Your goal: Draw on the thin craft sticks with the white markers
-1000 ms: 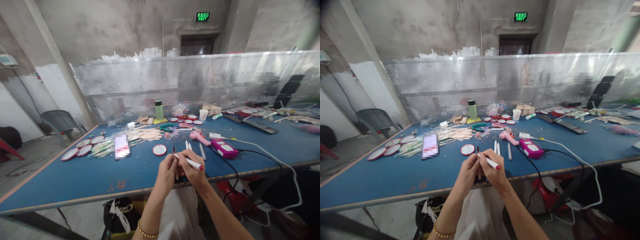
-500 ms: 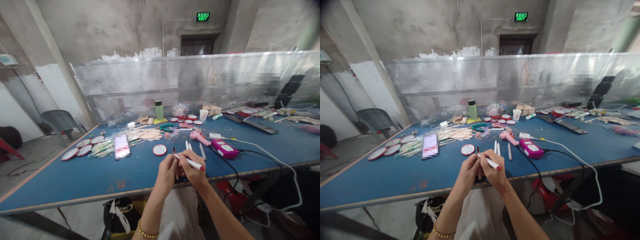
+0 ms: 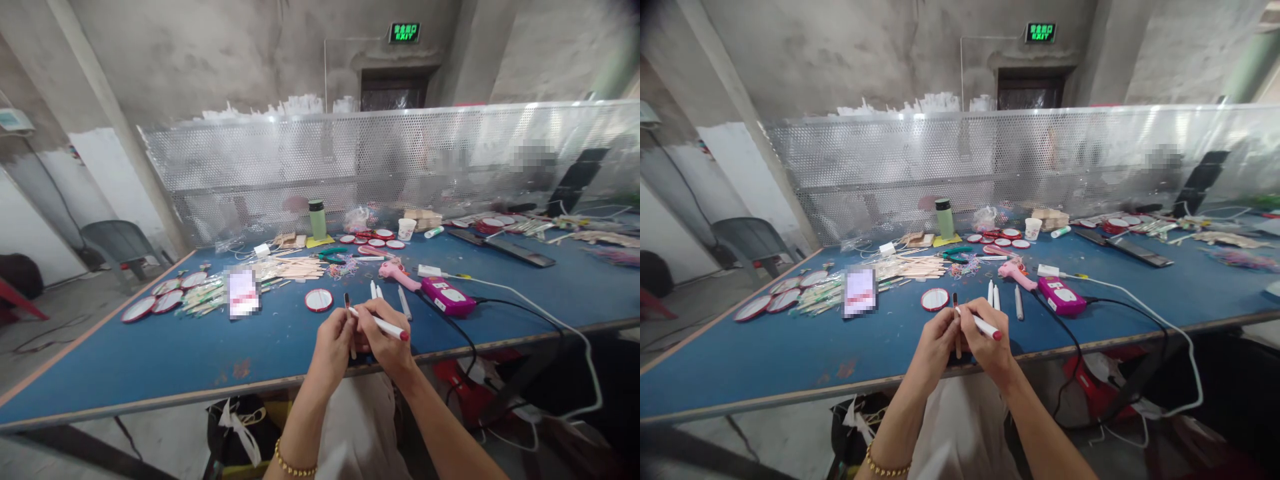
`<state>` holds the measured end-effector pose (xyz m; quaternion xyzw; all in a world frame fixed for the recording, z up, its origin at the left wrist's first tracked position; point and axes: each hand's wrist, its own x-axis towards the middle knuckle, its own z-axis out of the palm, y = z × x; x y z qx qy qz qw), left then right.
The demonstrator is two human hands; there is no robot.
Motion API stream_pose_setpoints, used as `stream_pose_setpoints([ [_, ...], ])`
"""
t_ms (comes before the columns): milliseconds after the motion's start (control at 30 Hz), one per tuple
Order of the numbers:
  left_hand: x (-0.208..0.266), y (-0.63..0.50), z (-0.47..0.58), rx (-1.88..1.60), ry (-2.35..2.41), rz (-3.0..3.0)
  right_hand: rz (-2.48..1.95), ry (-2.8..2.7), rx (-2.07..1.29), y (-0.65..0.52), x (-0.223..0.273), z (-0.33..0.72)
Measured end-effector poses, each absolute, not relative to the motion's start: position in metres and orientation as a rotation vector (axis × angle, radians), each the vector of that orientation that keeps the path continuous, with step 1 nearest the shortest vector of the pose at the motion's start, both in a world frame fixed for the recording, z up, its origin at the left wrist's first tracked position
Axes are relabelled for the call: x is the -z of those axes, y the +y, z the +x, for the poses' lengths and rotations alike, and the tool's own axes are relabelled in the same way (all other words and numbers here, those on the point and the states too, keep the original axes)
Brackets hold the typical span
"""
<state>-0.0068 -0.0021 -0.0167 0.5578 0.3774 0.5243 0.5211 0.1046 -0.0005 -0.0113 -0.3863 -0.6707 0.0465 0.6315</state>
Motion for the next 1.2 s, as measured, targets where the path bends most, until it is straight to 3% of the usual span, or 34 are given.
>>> stream_pose_setpoints([
  [1200, 0.0220, 0.0008, -0.0071, -1.261, 0.927, 1.354, -0.874, -1.526, -0.077, 0.0013, 0.0113, 0.1038],
])
